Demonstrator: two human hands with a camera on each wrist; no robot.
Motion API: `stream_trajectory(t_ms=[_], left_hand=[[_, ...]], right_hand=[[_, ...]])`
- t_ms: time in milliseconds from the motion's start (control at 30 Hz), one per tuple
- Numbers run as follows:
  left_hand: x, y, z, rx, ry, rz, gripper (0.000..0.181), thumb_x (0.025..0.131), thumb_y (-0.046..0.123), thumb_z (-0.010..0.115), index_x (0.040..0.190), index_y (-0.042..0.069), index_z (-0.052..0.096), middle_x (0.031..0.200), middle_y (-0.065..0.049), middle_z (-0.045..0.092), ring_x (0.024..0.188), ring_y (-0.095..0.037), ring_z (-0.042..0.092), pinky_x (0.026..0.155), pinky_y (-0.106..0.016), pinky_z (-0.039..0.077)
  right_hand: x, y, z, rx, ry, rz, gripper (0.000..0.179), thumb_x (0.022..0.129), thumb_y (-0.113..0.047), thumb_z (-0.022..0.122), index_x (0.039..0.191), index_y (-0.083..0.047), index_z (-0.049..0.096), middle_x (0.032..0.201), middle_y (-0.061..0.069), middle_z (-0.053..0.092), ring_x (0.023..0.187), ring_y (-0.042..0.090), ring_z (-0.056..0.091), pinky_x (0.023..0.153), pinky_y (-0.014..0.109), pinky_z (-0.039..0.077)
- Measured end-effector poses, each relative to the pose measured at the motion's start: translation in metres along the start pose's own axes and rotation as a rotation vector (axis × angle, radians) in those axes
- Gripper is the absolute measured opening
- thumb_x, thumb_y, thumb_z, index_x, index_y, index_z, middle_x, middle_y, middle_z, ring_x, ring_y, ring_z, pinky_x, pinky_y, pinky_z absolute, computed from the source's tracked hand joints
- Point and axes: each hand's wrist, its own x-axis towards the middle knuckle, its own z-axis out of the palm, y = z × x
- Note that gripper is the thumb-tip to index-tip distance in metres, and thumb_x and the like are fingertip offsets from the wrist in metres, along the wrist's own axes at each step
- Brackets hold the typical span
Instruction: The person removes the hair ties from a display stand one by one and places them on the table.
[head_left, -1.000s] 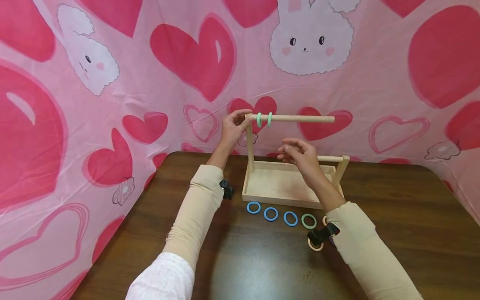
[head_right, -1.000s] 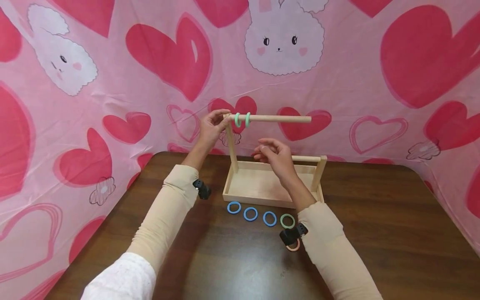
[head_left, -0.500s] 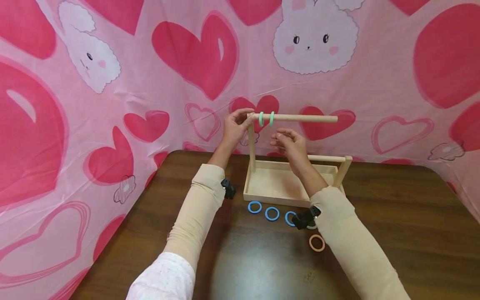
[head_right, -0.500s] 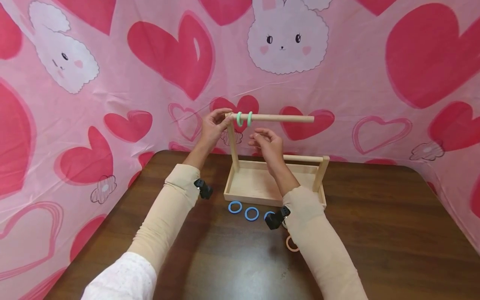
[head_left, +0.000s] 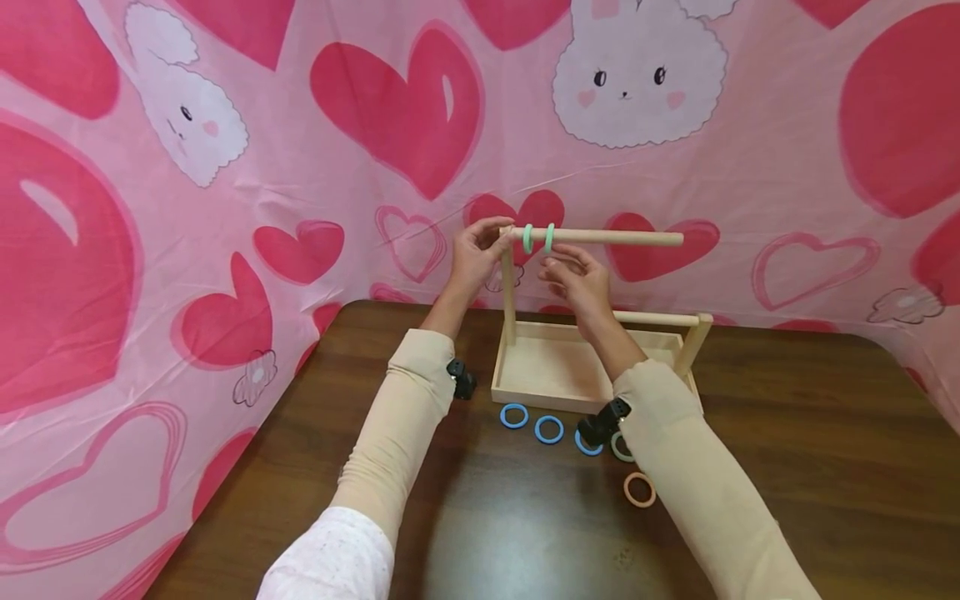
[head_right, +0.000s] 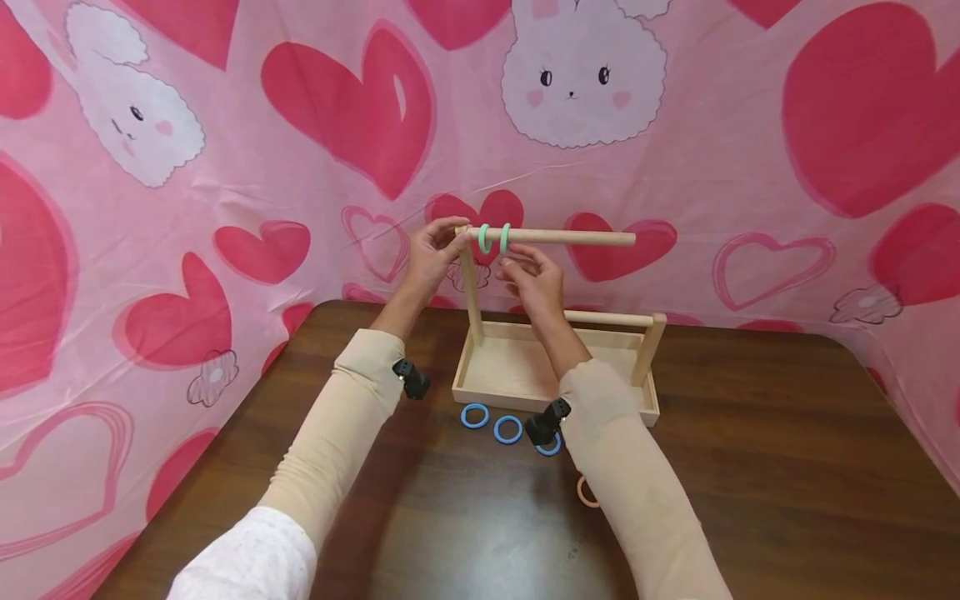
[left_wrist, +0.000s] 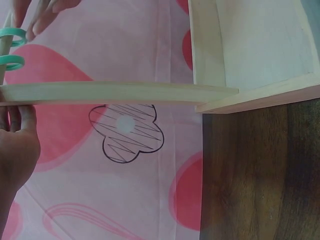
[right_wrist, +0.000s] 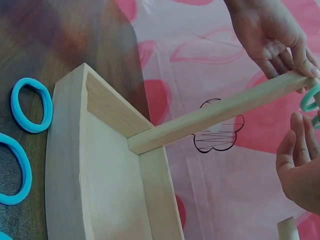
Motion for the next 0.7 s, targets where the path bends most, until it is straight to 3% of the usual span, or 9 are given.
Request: stream_trajectory(t_ms=[100,333,700], left_hand=[[0.0002,-0.0001,0.0003,-0.004,0.001,0.001,0.025,0.092,-0.006,0.068,0.115,-0.014,0.067,0.104,-0.027,0.072,0.08,0.002,0.064,0.077,-0.015,0.054],[-0.0001,-0.0004,0.0003,-0.016,0.005,0.012,0.024,0.091,-0.007,0.069,0.114,-0.014,0.067,0.092,-0.005,0.075,0.078,0.003,0.063,0.075,-0.015,0.054],[-0.0009,0.0004,-0.0004,-0.021,0.002,0.009,0.025,0.091,-0.006,0.069,0.115,-0.014,0.067,0.091,0.0,0.074,0.078,0.002,0.064,0.075,-0.016,0.054]], right_hand=[[0.0017,0.0005,0.0017,-0.02,0.002,-0.014,0.029,0.098,-0.008,0.065,0.126,-0.003,0.063,0.084,-0.017,0.073,0.071,0.0,0.072,0.069,0.015,0.058],[0.0036,0.0027,0.0063,-0.039,0.019,-0.046,0.024,0.098,-0.008,0.067,0.119,0.002,0.065,0.076,-0.018,0.073,0.072,-0.002,0.072,0.07,0.014,0.058],[0.0043,0.0052,0.0042,-0.01,0.018,-0.069,0.039,0.101,-0.006,0.06,0.131,0.017,0.055,0.075,-0.019,0.073,0.074,-0.003,0.072,0.073,0.014,0.058]])
